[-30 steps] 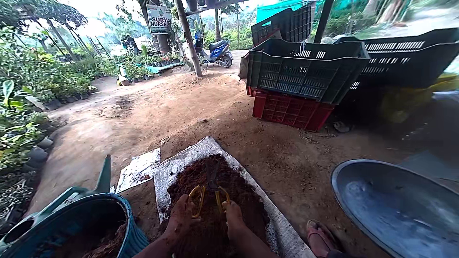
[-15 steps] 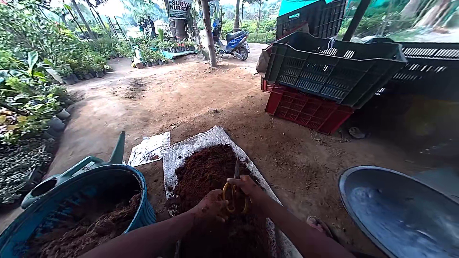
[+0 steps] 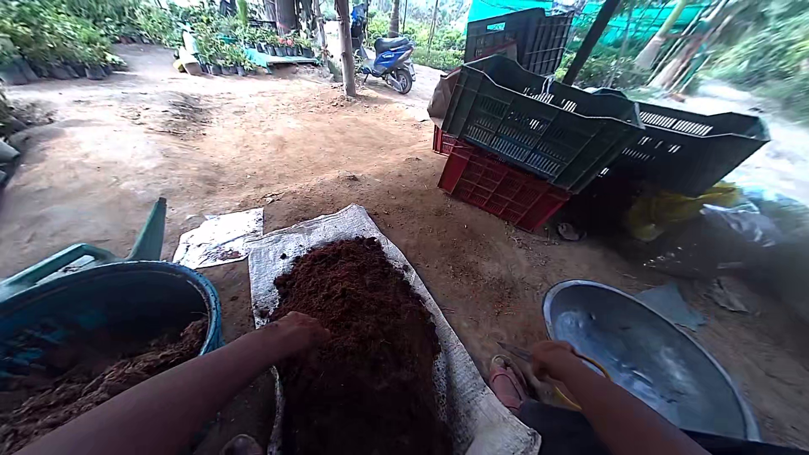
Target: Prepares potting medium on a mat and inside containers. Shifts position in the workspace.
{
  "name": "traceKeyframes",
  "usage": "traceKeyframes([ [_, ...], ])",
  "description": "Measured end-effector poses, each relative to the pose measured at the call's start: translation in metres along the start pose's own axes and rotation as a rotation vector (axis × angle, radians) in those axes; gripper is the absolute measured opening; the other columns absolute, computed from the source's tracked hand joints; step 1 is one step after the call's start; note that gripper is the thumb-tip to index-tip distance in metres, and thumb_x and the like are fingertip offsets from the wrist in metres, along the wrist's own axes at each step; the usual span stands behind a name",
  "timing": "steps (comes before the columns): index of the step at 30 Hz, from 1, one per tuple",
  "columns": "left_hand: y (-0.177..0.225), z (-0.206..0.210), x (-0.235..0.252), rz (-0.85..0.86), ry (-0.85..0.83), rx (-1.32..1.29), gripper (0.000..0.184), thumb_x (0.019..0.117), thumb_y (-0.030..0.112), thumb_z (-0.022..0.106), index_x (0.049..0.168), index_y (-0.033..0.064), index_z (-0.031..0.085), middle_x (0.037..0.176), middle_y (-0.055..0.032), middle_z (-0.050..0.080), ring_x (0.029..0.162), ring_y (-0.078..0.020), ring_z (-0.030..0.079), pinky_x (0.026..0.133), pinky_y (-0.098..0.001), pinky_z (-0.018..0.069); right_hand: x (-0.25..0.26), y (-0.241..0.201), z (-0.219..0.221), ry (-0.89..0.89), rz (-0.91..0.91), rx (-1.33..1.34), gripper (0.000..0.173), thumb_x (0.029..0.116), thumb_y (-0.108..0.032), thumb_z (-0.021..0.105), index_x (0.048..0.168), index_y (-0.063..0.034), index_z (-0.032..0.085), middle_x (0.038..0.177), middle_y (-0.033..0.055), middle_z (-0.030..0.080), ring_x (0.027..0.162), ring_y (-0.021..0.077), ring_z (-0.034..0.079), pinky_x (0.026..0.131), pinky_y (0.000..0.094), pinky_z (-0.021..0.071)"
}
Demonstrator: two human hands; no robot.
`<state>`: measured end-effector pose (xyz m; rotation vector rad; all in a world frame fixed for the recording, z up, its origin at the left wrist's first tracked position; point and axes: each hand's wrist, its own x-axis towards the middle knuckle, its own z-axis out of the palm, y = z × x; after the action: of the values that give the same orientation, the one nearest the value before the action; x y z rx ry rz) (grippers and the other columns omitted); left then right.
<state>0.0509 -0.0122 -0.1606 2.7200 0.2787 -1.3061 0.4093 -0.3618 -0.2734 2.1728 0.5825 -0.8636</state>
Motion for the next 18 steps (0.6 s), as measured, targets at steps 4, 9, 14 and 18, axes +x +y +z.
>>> traceKeyframes([
  [4,-0.014,-0.001,0.005,0.009,0.113,-0.076,0.040,0.1071,0.025,0.054,0.140,0.0031,0.056,0.129,-0.0262,0.063,0.124,-0.0450,0.059,0.104,-0.0627,0.0442,0.001,-0.030,-0.010,0.197,-0.169,0.046,0.074,0.0916,-0.041,0.074,0.146,0.0026,0.049,0.147,0.0295,0.050,0.139,0.0468,0.047,0.109,0.0668,0.0382],
  [9,-0.021,-0.003,0.016,-0.009,0.096,-0.048,0.039,0.1077,0.026,0.052,0.140,0.0046,0.056,0.129,-0.0250,0.064,0.123,-0.0439,0.060,0.103,-0.0620,0.0454,-0.034,-0.168,-0.047,0.644,-0.787,0.548,0.083,0.0911,-0.067,0.062,0.157,-0.0202,0.043,0.165,0.0174,0.034,0.152,0.0342,0.034,0.121,0.0554,0.0315],
  [14,-0.028,0.011,0.001,0.007,0.133,-0.075,0.040,0.1080,0.027,0.052,0.141,0.0035,0.055,0.130,-0.0252,0.062,0.123,-0.0438,0.060,0.102,-0.0609,0.0466,-0.092,-0.256,0.059,1.053,-1.269,0.382,0.075,0.0871,-0.079,0.054,0.147,-0.0349,0.056,0.162,0.0125,0.042,0.151,0.0368,0.036,0.116,0.0747,0.0253],
  [18,-0.032,0.017,-0.008,-0.062,0.067,-0.044,0.039,0.1078,0.025,0.051,0.140,0.0035,0.055,0.132,-0.0256,0.061,0.123,-0.0447,0.059,0.102,-0.0607,0.0455,-0.079,-0.269,0.093,1.180,-1.229,0.169,0.057,0.0959,-0.064,0.055,0.149,-0.0431,0.052,0.165,0.0048,0.039,0.153,0.0287,0.034,0.118,0.0701,0.0214],
])
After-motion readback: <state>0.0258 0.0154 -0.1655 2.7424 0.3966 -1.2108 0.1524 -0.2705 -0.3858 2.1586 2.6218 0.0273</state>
